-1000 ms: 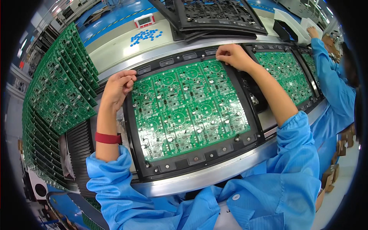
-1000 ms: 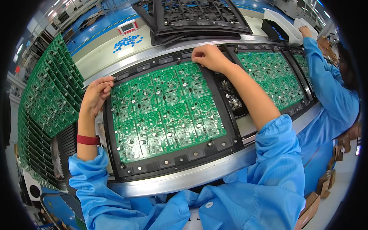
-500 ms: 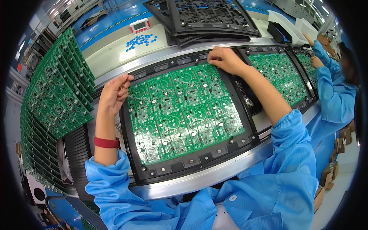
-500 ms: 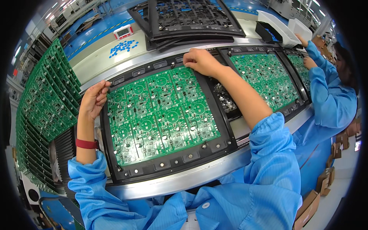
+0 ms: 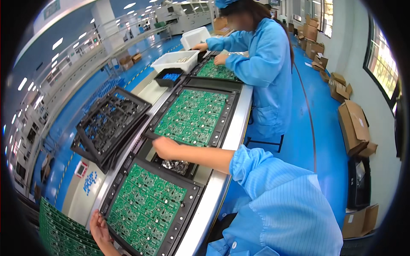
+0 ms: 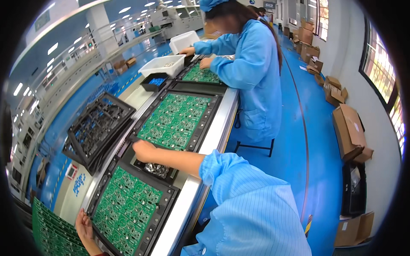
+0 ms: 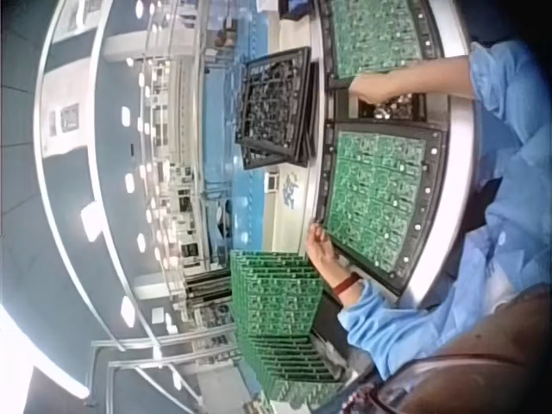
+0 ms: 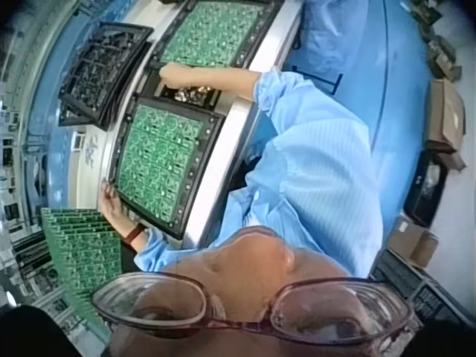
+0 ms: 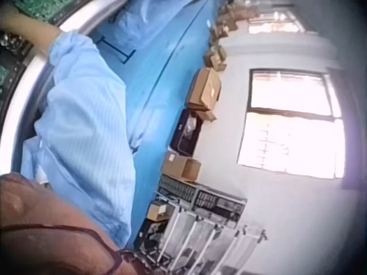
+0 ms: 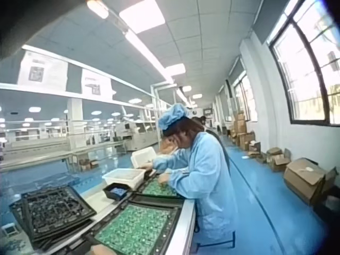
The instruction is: The person assembles electronic circuit boards by inserting small metal components into a board panel by hand, placing blue caps onto the board, and sliding the board fixture along the assembly line.
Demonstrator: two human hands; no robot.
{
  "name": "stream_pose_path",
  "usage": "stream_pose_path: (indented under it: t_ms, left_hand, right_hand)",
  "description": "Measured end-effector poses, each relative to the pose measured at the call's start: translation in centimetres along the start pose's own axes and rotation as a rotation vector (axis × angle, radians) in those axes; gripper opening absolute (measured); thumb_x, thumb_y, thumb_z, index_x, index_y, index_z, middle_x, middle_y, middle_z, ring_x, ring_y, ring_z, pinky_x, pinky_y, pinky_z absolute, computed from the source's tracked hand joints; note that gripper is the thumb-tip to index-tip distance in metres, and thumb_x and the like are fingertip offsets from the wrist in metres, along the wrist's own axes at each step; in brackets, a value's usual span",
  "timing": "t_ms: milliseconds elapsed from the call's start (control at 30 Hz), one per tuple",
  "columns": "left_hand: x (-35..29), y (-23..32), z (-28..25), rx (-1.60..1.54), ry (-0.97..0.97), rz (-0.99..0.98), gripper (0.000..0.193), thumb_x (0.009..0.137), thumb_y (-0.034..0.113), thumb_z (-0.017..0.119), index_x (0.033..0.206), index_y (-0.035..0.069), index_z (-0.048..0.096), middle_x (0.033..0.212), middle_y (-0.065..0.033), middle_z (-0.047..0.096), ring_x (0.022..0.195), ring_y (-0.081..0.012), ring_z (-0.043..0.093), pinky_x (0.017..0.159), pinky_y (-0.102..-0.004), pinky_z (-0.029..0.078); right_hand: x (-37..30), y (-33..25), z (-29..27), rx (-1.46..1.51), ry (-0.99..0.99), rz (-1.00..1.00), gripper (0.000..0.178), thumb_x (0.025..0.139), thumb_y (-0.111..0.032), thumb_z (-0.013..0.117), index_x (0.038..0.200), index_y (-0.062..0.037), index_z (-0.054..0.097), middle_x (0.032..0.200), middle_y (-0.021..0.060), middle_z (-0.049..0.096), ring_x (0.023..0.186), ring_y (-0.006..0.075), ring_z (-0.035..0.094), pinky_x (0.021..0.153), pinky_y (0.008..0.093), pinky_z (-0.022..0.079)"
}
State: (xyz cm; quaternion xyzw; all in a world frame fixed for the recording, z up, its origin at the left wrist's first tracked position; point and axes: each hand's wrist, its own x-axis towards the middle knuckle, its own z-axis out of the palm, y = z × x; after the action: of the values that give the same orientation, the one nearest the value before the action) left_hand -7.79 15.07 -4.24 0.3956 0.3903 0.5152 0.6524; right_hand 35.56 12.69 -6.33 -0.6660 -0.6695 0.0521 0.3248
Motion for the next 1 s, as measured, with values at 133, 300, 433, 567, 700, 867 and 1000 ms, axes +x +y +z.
stream_pose_path:
  t_ms: [133,300,433,567,700,867,1000]
  left_hand:
    - [-1.1,0.5,1.3,-0.075,-0.02,-0.04,0.029,0.083,0.006,0.055,0.108,-0.006,0.049,0.077,-0.0056,0.054,0.051,-0.003,0.04,0.04,-0.0127,0.031]
    - [-2.5,1.6,2.4,-0.009,0.049,0.011,0.023,0.082,0.004,0.057,0.103,-0.005,0.052,0.074,-0.0059,0.054,0.049,-0.0032,0.041,0.039,-0.0133,0.031]
    - [-3.4,2.6,2.2,0.024,0.066,0.033,0.02,0.08,0.004,0.057,0.098,-0.004,0.053,0.072,-0.0059,0.055,0.049,-0.0034,0.042,0.039,-0.0132,0.031]
    - [-2.1,2.8,-0.9,0.08,0.006,0.051,0.017,0.08,0.003,0.058,0.094,-0.004,0.055,0.071,-0.0064,0.055,0.049,-0.0039,0.043,0.039,-0.013,0.031]
    - [-1.3,2.5,0.0,0.134,-0.052,0.045,0.014,0.079,0.003,0.058,0.091,-0.004,0.055,0.071,-0.007,0.055,0.049,-0.0045,0.044,0.039,-0.0128,0.031]
    - [-3.2,2.4,3.1,0.167,0.025,0.03,0.01,0.079,0.002,0.058,0.087,-0.004,0.056,0.071,-0.0074,0.055,0.049,-0.0053,0.044,0.039,-0.0125,0.031]
    - [-3.5,2.5,2.6,0.203,0.048,0.041,0.008,0.079,0.002,0.057,0.085,-0.003,0.056,0.071,-0.0077,0.055,0.049,-0.0056,0.044,0.039,-0.0124,0.031]
  right_hand:
    - [-3.4,-0.2,-0.9,-0.162,-0.211,-0.039,0.008,0.061,0.001,0.053,0.064,0.0044,0.059,0.06,0.0193,0.058,0.052,0.0347,0.054,0.051,0.0401,0.047]
    - [-3.1,2.8,3.5,-0.335,-0.475,-0.206,0.011,0.061,-0.006,0.058,0.067,0.0012,0.063,0.065,0.0172,0.061,0.056,0.0328,0.057,0.053,0.038,0.048]
    - [-4.1,2.2,2.4,-0.283,-0.444,-0.124,0.011,0.061,-0.007,0.059,0.067,0.0009,0.063,0.065,0.0165,0.062,0.057,0.0325,0.058,0.053,0.0383,0.048]
    - [-5.2,2.4,4.5,-0.447,-0.396,-0.034,0.012,0.062,-0.007,0.059,0.069,0.0004,0.064,0.066,0.016,0.062,0.058,0.0322,0.058,0.054,0.0386,0.048]
    - [-4.8,2.2,9.0,-0.81,-0.329,0.109,0.013,0.062,-0.008,0.06,0.071,-0.0002,0.064,0.068,0.0155,0.062,0.059,0.0317,0.059,0.055,0.0388,0.049]
    - [-4.8,2.2,9.8,-0.885,-0.338,0.133,0.014,0.062,-0.008,0.06,0.073,-0.001,0.064,0.069,0.0152,0.063,0.061,0.0312,0.059,0.056,0.0391,0.049]
    - [-4.9,2.1,3.4,-0.31,-0.489,-0.063,0.014,0.063,-0.009,0.06,0.073,-0.0016,0.065,0.069,0.0154,0.063,0.061,0.0309,0.06,0.057,0.0394,0.05]
